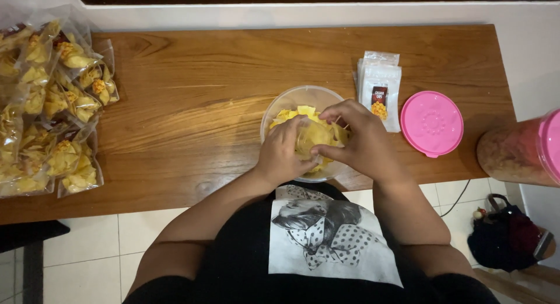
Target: Manually packing cassava chips from a large bowl into small individual plastic bags.
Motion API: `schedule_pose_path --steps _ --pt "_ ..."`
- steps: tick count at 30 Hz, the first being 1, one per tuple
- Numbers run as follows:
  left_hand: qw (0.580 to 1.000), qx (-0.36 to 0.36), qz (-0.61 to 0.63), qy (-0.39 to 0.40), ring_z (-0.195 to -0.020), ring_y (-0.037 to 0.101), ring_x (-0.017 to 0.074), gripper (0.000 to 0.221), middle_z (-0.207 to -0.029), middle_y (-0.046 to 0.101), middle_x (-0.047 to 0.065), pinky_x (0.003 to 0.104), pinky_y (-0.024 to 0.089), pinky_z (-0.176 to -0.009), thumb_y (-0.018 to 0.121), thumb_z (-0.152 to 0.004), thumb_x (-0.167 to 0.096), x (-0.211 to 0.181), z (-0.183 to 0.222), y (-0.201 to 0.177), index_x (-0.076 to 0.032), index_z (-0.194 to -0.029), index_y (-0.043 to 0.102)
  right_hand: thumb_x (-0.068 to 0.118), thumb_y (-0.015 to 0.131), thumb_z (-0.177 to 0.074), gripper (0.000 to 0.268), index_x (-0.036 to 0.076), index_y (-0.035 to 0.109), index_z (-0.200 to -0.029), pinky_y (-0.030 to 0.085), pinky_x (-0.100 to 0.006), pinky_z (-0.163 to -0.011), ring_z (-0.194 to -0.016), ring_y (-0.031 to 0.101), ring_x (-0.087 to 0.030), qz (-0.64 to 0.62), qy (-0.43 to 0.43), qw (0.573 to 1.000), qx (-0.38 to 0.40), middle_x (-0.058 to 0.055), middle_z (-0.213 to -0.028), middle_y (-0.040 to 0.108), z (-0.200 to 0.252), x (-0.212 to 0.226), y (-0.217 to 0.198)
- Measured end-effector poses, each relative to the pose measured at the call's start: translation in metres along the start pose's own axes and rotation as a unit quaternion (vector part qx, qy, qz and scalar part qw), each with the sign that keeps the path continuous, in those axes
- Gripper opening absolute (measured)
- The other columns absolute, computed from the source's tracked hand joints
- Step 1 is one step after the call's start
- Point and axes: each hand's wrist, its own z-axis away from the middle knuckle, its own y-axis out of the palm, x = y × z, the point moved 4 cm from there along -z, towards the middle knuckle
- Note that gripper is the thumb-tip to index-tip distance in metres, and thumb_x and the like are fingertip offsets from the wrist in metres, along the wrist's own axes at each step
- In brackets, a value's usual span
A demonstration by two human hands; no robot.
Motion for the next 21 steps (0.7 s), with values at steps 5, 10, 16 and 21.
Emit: schedule_pose_path --steps 5,10,16,21 --pt "1.000 -0.010 0.002 -0.001 -0.102 0.069 0.0324 0.072 -0.110 0.065 0.013 0.044 0.053 -0.096 0.079 -0.075 -0.036 -0.003 -0.004 -0.004 0.001 -0.131 0.053 0.007 0.088 -0.070 0.054 0.001 0.055 -0.113 0.059 -0.043 -0.074 -0.089 0.070 -0.038 0.045 0.106 0.991 0.069 -0.019 -0.100 0.061 0.006 -0.019 -0.001" --pt "1.000 -0.010 0.001 -0.003 -0.104 0.069 0.0319 0.078 -0.110 0.066 0.012 0.044 0.053 -0.096 0.081 -0.071 -0.040 0.000 -0.001 0.001 -0.001 -0.132 0.053 -0.007 0.078 -0.071 0.050 -0.001 0.061 -0.118 0.061 -0.046 -0.080 -0.098 0.070 -0.043 0.091 0.058 0.988 0.108 -0.023 -0.114 0.062 0.003 0.009 -0.010" --pt "1.000 -0.011 0.003 -0.001 -0.106 0.069 0.0338 0.087 -0.115 0.066 0.016 0.045 0.052 -0.099 0.086 -0.061 -0.040 0.001 0.000 0.002 -0.001 -0.131 0.053 -0.004 0.083 -0.069 0.054 0.002 0.064 -0.120 0.064 -0.045 -0.075 -0.097 0.072 -0.040 0.064 0.021 0.992 0.108 -0.021 -0.116 0.062 -0.002 0.018 -0.010" --pt "0.998 -0.057 -0.018 -0.014 -0.103 0.070 0.0313 0.081 -0.112 0.067 0.015 0.042 0.053 -0.096 0.082 -0.071 -0.044 0.007 0.002 0.004 0.000 -0.133 0.052 -0.006 0.069 -0.087 0.022 0.000 0.071 -0.108 0.062 -0.038 -0.062 -0.087 0.074 -0.034 0.100 0.013 0.995 0.028 -0.018 -0.101 0.067 -0.019 -0.039 -0.004"
